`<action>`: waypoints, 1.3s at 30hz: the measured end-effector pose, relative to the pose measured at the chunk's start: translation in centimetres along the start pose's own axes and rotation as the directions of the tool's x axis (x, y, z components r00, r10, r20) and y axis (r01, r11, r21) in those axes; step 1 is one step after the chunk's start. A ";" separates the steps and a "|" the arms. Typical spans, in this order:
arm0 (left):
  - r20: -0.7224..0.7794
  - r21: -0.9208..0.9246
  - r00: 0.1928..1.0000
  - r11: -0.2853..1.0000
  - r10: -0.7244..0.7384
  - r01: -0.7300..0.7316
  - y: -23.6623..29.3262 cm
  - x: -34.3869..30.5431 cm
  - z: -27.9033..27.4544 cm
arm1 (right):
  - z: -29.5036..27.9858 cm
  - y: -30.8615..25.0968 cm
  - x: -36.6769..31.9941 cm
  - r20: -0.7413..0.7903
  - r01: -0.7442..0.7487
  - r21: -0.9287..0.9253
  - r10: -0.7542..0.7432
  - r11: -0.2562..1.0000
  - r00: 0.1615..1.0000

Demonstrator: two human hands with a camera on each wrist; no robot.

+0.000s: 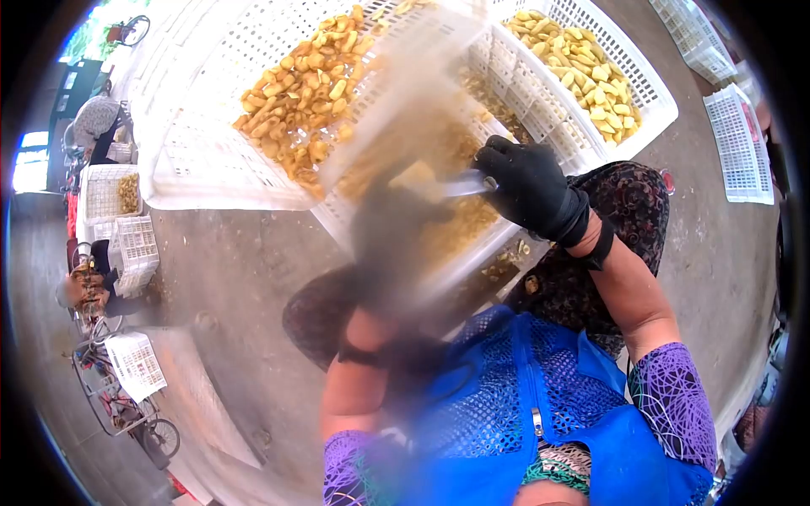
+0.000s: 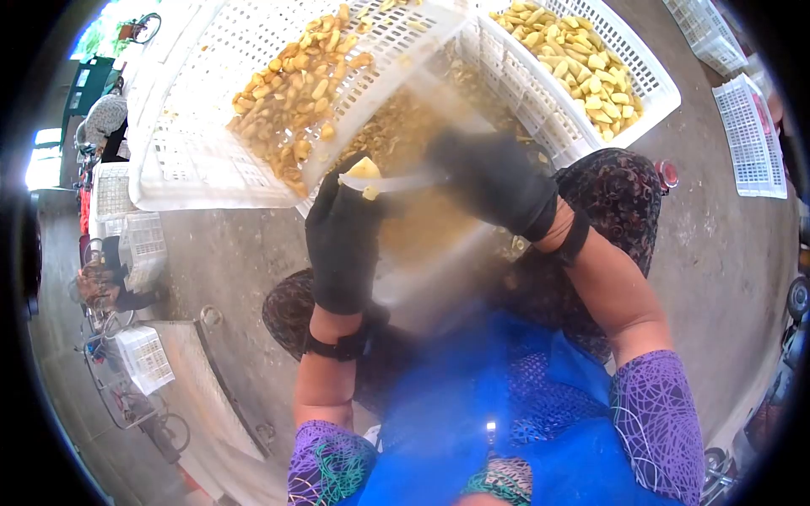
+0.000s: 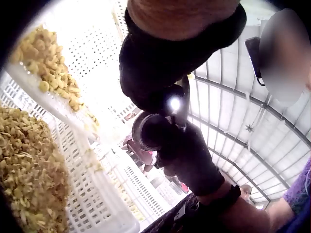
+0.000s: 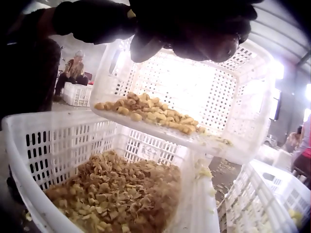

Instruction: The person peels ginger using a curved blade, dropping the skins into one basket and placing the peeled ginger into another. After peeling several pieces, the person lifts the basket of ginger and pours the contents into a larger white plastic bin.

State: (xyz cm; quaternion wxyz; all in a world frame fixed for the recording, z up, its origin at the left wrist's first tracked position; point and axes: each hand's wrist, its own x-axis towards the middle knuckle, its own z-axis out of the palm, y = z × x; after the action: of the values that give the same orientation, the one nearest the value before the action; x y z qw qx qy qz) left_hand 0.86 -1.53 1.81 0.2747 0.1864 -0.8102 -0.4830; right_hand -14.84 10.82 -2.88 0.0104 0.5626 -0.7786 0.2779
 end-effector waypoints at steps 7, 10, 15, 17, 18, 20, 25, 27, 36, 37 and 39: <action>0.056 -0.131 0.981 0.973 -0.186 0.192 0.3 -0.1 -0.6 | 1.4 0.9 0.1 -0.075 0.029 -0.020 -0.031 0.999 0.997; 0.140 0.073 0.989 0.995 0.053 -0.063 0.2 0.0 -0.9 | 1.5 0.9 0.6 -0.126 -0.003 -0.091 -0.009 0.996 0.992; 0.233 0.428 0.831 0.714 0.505 -0.554 -1.4 0.4 -1.5 | 1.7 0.8 0.8 -0.138 0.008 -0.124 -0.025 0.992 0.990; 0.140 0.314 0.977 0.929 0.158 -0.195 -0.3 -0.1 -1.4 | 2.1 1.1 0.8 -0.138 -0.003 -0.134 -0.016 0.991 0.990; 0.140 0.314 0.977 0.929 0.159 -0.196 1.1 -0.3 -1.8 | 2.2 1.6 0.9 -0.170 -0.039 -0.178 0.009 0.983 0.985; 0.138 -0.465 0.892 0.767 -0.431 0.442 3.7 -0.4 -3.0 | 2.2 2.2 1.0 -0.213 -0.088 -0.220 0.041 0.971 0.976; 0.023 -0.611 0.860 0.674 -0.510 0.416 1.1 0.1 -1.6 | 2.2 1.0 1.6 -0.232 -0.133 0.052 0.141 0.990 0.962; 0.106 -0.813 0.780 0.397 -0.617 0.425 1.0 0.3 -1.4 | 2.0 0.2 1.6 -0.220 -0.153 0.219 0.201 0.964 0.955; 0.149 -0.137 0.988 0.990 0.045 -0.024 -0.3 -0.3 -1.5 | -0.1 -1.0 2.2 -0.058 -0.213 0.627 0.318 0.749 0.946; 0.156 -0.102 0.988 0.994 -0.011 0.027 -0.4 -0.3 -1.4 | -1.2 -1.7 2.6 0.099 -0.409 0.694 0.484 0.592 0.870; 0.163 -0.067 0.984 0.995 -0.065 0.077 -0.5 -0.3 -1.1 | -1.6 -1.9 2.7 0.266 -0.576 0.715 0.608 0.396 0.748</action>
State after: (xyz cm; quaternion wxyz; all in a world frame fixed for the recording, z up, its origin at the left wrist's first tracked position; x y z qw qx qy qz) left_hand 1.78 -2.37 1.71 0.1975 0.1655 -0.8044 -0.5353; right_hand -14.64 8.82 0.18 -0.3115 0.1933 -0.7326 0.5735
